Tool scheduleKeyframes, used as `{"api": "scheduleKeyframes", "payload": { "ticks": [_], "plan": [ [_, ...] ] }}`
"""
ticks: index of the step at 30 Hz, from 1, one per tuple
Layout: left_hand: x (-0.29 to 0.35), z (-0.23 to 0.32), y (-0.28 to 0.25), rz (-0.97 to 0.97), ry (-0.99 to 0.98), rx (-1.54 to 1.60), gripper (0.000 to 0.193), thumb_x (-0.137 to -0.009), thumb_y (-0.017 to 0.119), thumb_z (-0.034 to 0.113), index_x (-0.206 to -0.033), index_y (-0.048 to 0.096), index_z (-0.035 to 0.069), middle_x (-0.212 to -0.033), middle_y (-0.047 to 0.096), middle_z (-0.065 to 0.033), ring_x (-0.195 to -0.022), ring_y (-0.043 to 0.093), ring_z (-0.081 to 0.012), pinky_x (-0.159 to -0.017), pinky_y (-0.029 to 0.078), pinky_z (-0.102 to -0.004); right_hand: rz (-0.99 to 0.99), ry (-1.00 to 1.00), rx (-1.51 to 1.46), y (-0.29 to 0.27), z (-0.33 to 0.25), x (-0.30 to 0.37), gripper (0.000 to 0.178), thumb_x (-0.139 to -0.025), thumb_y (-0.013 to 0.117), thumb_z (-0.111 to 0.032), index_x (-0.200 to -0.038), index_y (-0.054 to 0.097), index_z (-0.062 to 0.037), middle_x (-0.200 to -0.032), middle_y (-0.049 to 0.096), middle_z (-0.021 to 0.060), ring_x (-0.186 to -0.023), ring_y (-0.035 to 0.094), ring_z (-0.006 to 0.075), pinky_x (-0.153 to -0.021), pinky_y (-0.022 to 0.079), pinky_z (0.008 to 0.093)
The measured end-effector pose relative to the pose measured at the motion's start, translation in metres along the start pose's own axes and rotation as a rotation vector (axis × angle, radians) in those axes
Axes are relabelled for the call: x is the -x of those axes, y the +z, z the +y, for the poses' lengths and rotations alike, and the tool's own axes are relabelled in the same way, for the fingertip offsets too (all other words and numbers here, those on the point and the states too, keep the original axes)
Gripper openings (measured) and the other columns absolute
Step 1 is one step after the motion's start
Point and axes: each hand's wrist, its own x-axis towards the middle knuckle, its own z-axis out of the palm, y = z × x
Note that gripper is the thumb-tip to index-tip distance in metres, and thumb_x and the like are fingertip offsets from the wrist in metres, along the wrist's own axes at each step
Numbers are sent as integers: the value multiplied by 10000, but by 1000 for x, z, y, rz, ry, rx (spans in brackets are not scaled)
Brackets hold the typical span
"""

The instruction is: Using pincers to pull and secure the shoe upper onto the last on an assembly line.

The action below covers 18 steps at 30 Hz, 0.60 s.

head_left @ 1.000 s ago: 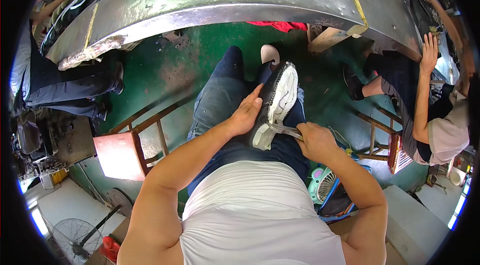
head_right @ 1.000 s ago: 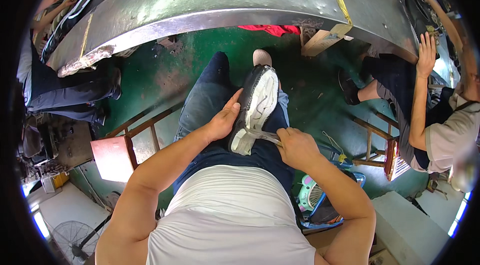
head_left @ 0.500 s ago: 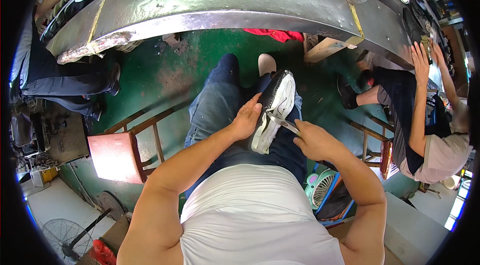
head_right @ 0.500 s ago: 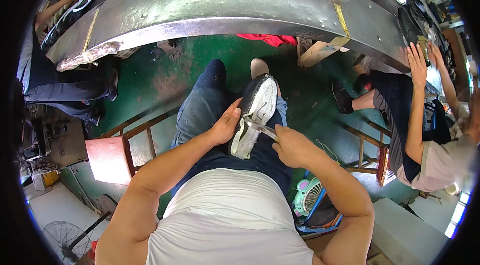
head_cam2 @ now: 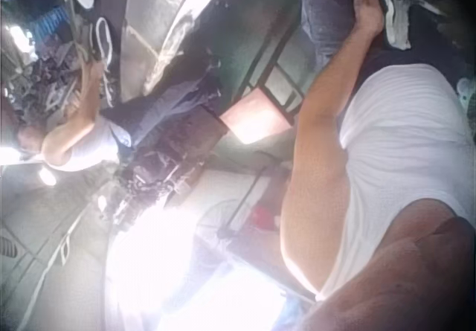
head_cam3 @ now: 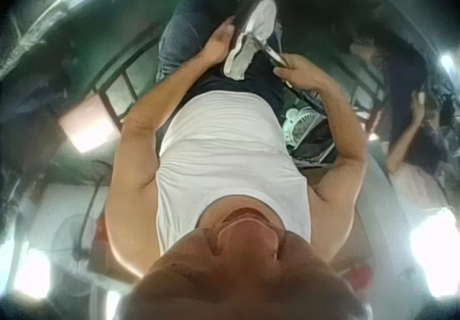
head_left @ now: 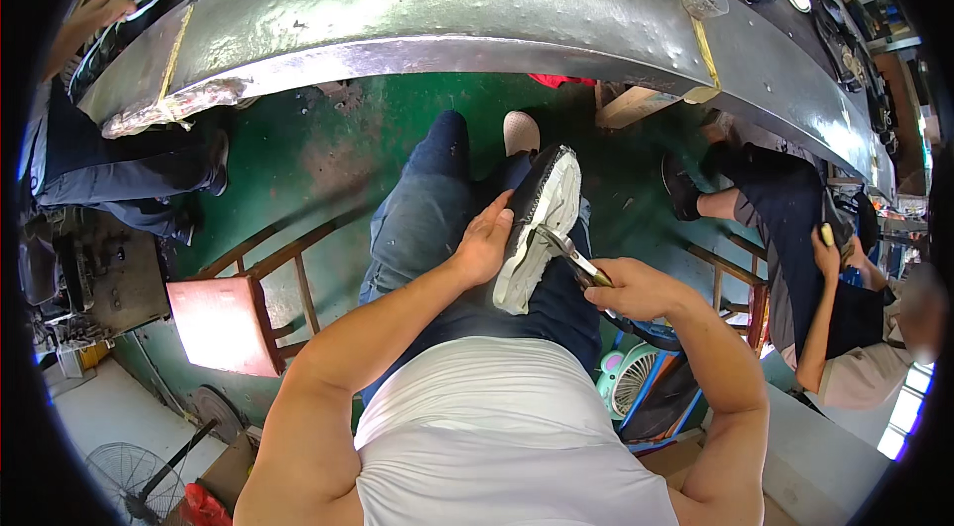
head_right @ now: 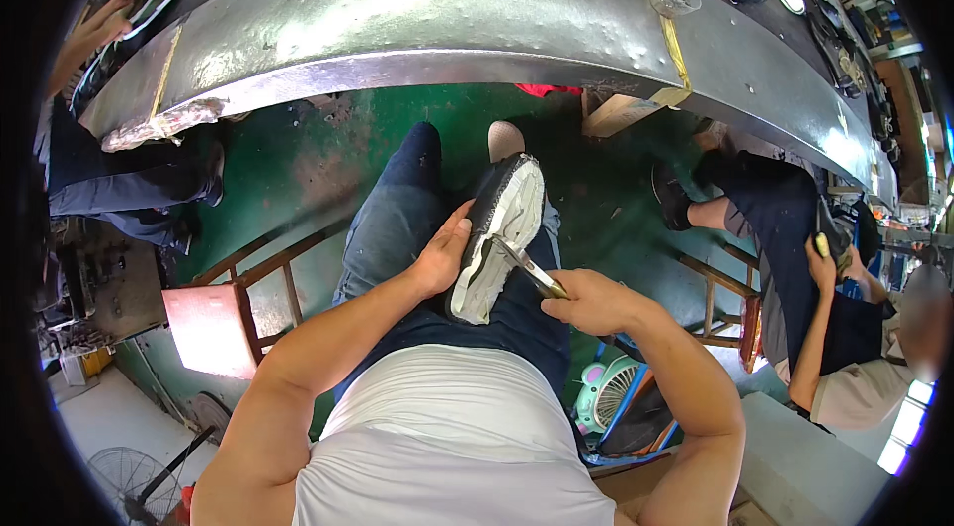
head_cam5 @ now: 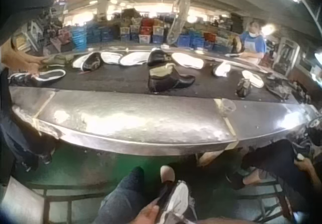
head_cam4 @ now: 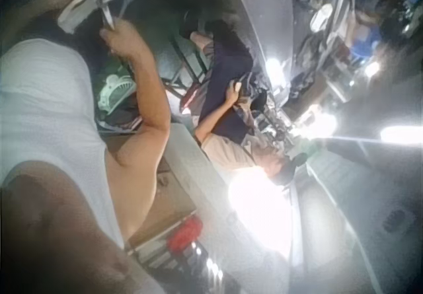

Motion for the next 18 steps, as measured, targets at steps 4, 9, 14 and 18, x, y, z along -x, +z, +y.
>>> {"api": "scheduleKeyframes", "payload": {
  "ticks": [4, 9, 14, 18],
  "plan": [
    [9, 24, 2, 36, -17, -200, 586, -1069, 234, 390, -1529, 311, 34, -1480, 442, -245, -1414, 372, -377, -1193, 219, -454, 121, -127, 146, 4, -13, -2, 308, -949, 597, -247, -1081, 600, 32, -872, 672, 215, -830, 656, 359, -753, 497, 435],
    [20, 32, 5, 69, -32, -320, 591, -1068, 221, 390, -1534, 293, 34, -1505, 405, -237, -1437, 338, -367, -1209, 163, -494, -92, 169, 460, -22, -64, -3, 332, -969, 568, -261, -1060, 615, 54, -906, 681, 235, -856, 674, 378, -756, 514, 463],
    [23, 25, -2, 75, -22, -337, 590, -1069, 240, 381, -1536, 273, 21, -1510, 387, -243, -1434, 331, -377, -1207, 179, -480, 129, -61, 764, -17, -43, -17, 345, -977, 586, -322, -970, 631, 20, -810, 682, 229, -787, 696, 384, -697, 535, 493],
    [19, 27, -12, 9, 4, -210, 593, -1067, 299, 368, -1537, 253, 9, -1518, 362, -252, -1428, 318, -394, -1198, 217, -444, 296, -240, 749, -16, -8, -33, 351, -946, 630, -366, -913, 629, -17, -750, 678, 195, -716, 680, 395, -642, 530, 489]
  ]
}}
